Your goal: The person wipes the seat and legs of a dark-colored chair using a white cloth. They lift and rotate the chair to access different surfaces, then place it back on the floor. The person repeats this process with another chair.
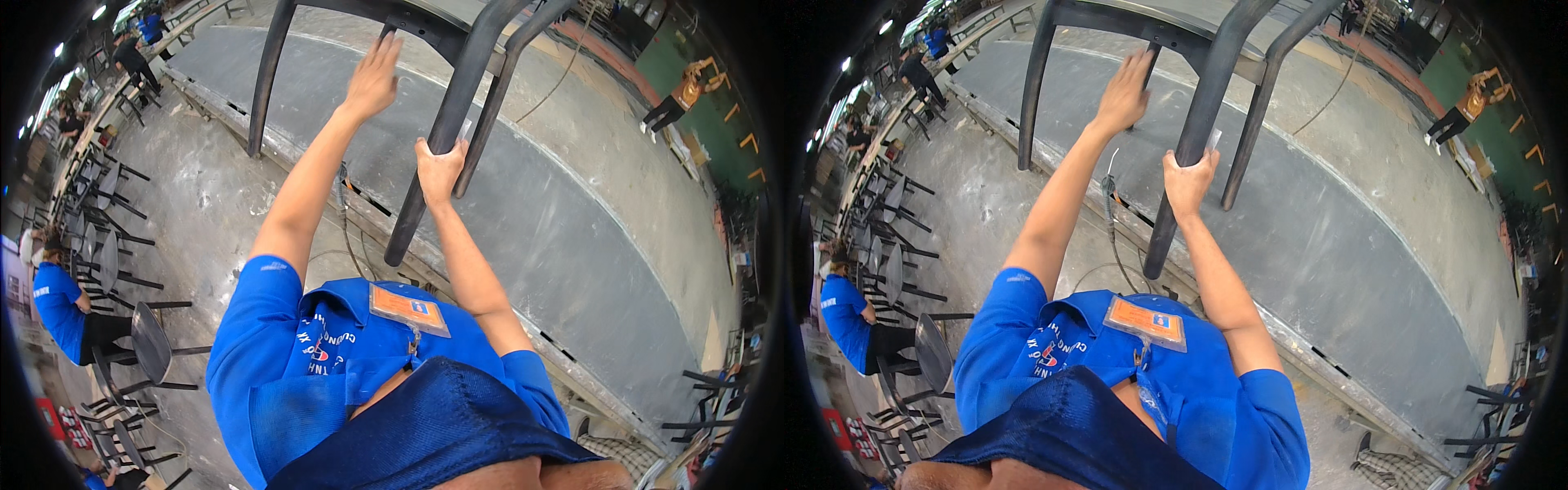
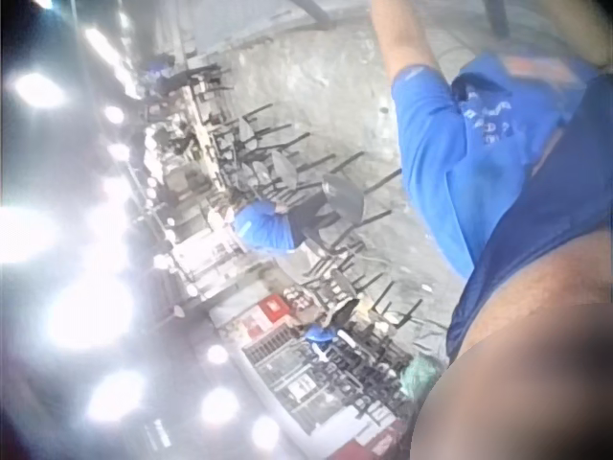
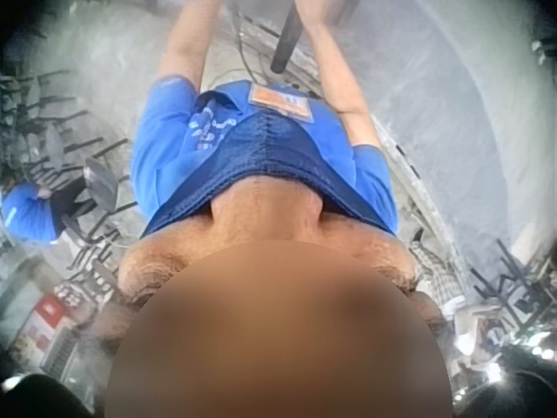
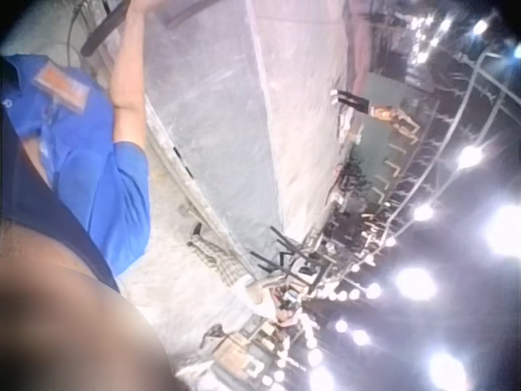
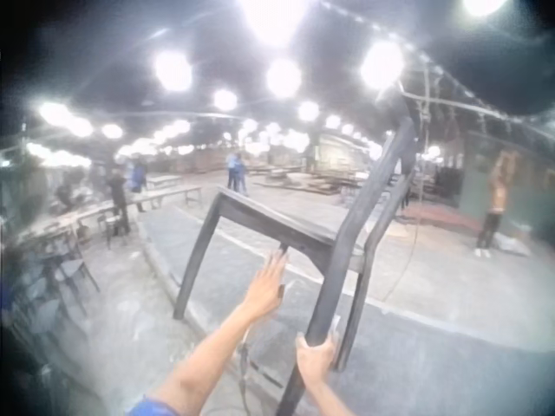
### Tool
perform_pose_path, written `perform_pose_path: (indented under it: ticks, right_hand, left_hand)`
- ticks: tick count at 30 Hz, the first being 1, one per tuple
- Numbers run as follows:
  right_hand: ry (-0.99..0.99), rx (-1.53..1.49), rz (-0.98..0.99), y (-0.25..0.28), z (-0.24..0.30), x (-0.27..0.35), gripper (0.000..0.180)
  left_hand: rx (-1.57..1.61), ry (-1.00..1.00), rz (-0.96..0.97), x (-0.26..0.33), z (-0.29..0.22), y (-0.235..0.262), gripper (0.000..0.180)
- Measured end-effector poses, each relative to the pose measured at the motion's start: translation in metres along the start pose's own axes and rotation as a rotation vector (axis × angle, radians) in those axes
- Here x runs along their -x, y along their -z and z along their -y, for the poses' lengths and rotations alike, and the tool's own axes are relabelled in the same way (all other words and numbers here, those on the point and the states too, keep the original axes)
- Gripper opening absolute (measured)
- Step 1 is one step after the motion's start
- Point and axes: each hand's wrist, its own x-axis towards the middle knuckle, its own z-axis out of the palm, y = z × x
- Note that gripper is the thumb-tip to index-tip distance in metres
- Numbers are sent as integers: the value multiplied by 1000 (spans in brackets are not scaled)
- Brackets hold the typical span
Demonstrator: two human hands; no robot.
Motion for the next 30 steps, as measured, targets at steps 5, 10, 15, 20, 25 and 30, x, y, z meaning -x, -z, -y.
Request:
perform_pose_path:
  ticks: [5,10,15,20,25,30]
  right_hand:
    - [55,-1,12,-2,3,4,27]
    - [12,41,13,-4,5,2,25]
    - [-14,55,-24,-9,0,-8,28]
    - [-95,62,-26,-11,-2,-27,34]
    - [-147,45,-31,-12,-3,-41,31]
    - [-137,87,-47,-14,-3,-41,30]
  left_hand:
    - [-179,-53,-28,-45,10,-37,79]
    - [-239,31,-20,-50,21,-47,82]
    - [-138,-12,-59,-52,8,-60,83]
    - [10,-121,40,-42,8,-68,73]
    - [-464,-156,66,-63,65,-55,68]
    - [-615,-26,-348,-105,150,-21,54]
